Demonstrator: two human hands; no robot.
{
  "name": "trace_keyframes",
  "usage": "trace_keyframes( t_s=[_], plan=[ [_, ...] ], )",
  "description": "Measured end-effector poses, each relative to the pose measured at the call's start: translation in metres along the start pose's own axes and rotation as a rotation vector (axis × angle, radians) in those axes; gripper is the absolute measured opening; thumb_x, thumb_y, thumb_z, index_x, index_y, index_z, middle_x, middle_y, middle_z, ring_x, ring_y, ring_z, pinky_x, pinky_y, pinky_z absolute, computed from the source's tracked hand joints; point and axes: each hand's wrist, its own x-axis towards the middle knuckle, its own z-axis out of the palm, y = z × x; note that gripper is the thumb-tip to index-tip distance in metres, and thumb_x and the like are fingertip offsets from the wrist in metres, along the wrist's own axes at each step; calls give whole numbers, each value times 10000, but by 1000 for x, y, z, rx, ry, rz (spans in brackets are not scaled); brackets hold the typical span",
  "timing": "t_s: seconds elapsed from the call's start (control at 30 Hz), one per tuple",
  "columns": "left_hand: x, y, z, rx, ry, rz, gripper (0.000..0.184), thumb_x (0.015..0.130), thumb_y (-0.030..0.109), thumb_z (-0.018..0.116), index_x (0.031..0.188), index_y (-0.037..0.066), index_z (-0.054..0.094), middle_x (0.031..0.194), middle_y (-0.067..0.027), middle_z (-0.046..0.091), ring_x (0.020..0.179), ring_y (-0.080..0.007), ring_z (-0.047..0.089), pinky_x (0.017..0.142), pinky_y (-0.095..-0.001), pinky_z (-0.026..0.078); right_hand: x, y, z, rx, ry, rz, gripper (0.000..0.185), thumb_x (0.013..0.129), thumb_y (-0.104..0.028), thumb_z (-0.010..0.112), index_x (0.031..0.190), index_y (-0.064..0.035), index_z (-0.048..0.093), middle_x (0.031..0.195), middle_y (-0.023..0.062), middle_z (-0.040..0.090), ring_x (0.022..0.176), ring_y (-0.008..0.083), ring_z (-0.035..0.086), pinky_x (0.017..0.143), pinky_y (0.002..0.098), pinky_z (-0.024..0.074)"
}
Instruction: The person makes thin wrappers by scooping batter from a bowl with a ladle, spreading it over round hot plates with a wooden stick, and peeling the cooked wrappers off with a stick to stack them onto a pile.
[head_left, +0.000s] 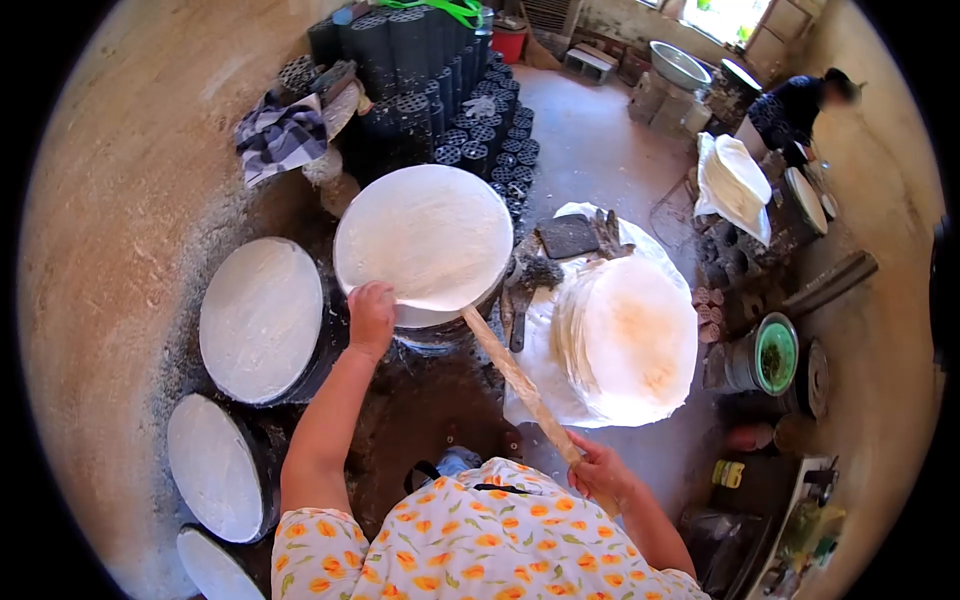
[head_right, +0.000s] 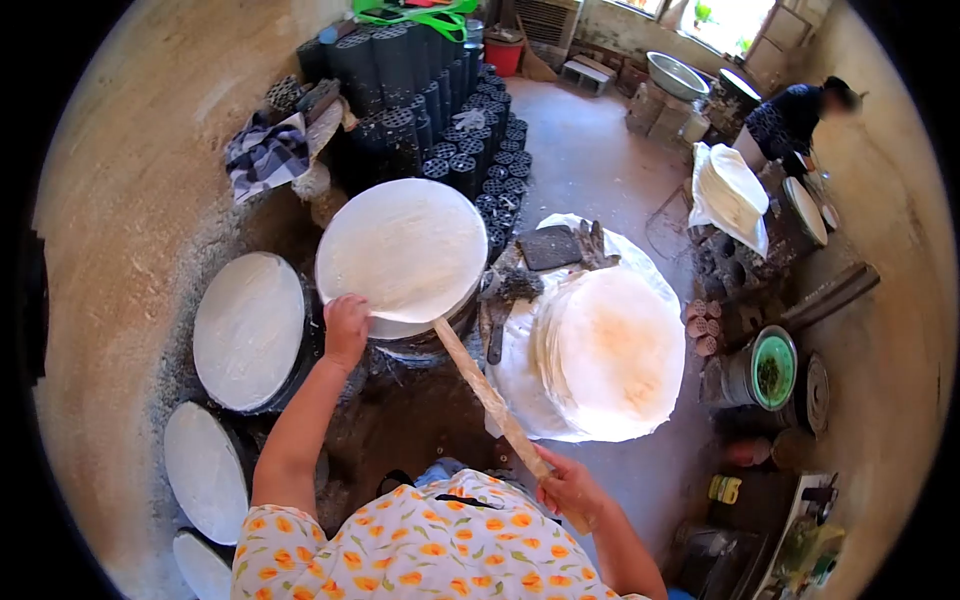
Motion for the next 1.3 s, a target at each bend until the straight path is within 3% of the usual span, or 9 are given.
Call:
trace_keyframes(
  t_s=[0.2, 0.37, 0.47, 0.6, 0.93, 1.13, 1.23, 1.27, 1.3],
  plan=[
    [82, 6, -37, -83, 177, 39, 68, 756, 66, 617, 806, 63, 571, 978, -71, 612, 978, -263, 559, 858, -412, 384, -5, 12, 9, 60, 76, -48, 647, 866, 40, 457, 1428, -258, 338, 679, 39, 594, 470, 81, 499, 445, 233, 433],
    [151, 58, -80, 79, 85, 543, 91, 734, 55, 546, 820, 56, 577, 978, -68, 610, 1013, -244, 554, 877, -394, 367, 0, 25, 11, 55, 180, -58, 681, 854, 44, 456, 1438, -275, 310, 680, 45, 597, 467, 97, 509, 437, 248, 436],
    [183, 63, -85, 79, 76, 573, 144, 771, 44, 526, 901, 53, 589, 1007, -87, 603, 1001, -249, 553, 861, -405, 369, 4, 39, 4, 91, 240, -104, 697, 845, 52, 445, 1442, -276, 297, 667, 50, 595, 457, 108, 515, 421, 260, 440],
    [232, 34, -110, -73, 324, 241, 40, 818, 22, 535, 790, -5, 543, 941, -179, 604, 853, -360, 581, 720, -387, 461, 2, 55, -8, 156, 345, -168, 719, 836, 66, 428, 1448, -280, 276, 648, 55, 593, 430, 115, 511, 395, 274, 445],
    [248, 182, -135, -11, -213, 434, 46, 855, 49, 517, 871, 7, 531, 927, -151, 551, 812, -374, 564, 688, -412, 457, -5, 79, -41, 350, 601, -279, 712, 828, 64, 401, 1448, -262, 274, 625, 67, 588, 407, 121, 518, 372, 276, 458],
    [246, 290, -138, -350, -240, 549, 35, 828, 0, 539, 820, -33, 528, 834, -162, 563, 754, -306, 582, 663, -336, 456, -22, 114, -71, 543, 742, -370, 702, 832, 65, 394, 1455, -230, 257, 637, 83, 586, 405, 127, 522, 371, 275, 453],
    [248, 287, -114, -728, -144, 194, 94, 841, 25, 601, 910, -38, 592, 896, -30, 628, 815, -104, 572, 708, -256, 463, -27, 139, -85, 625, 824, -401, 719, 820, 83, 371, 1452, -241, 260, 646, 83, 584, 404, 121, 512, 360, 274, 453],
    [243, 291, -99, -735, -154, 207, 94, 841, 25, 601, 910, -38, 592, 896, -30, 628, 815, -104, 572, 708, -256, 463, -31, 144, -88, 635, 860, -399, 717, 821, 86, 364, 1451, -240, 260, 645, 86, 582, 401, 123, 509, 355, 275, 450],
    [235, 295, -88, -1076, -150, -87, 79, 836, 27, 602, 893, -26, 603, 836, -28, 617, 762, -102, 566, 675, -247, 458, -35, 149, -91, 644, 897, -398, 715, 822, 88, 357, 1450, -240, 260, 645, 88, 580, 398, 126, 507, 351, 276, 447]
  ],
)
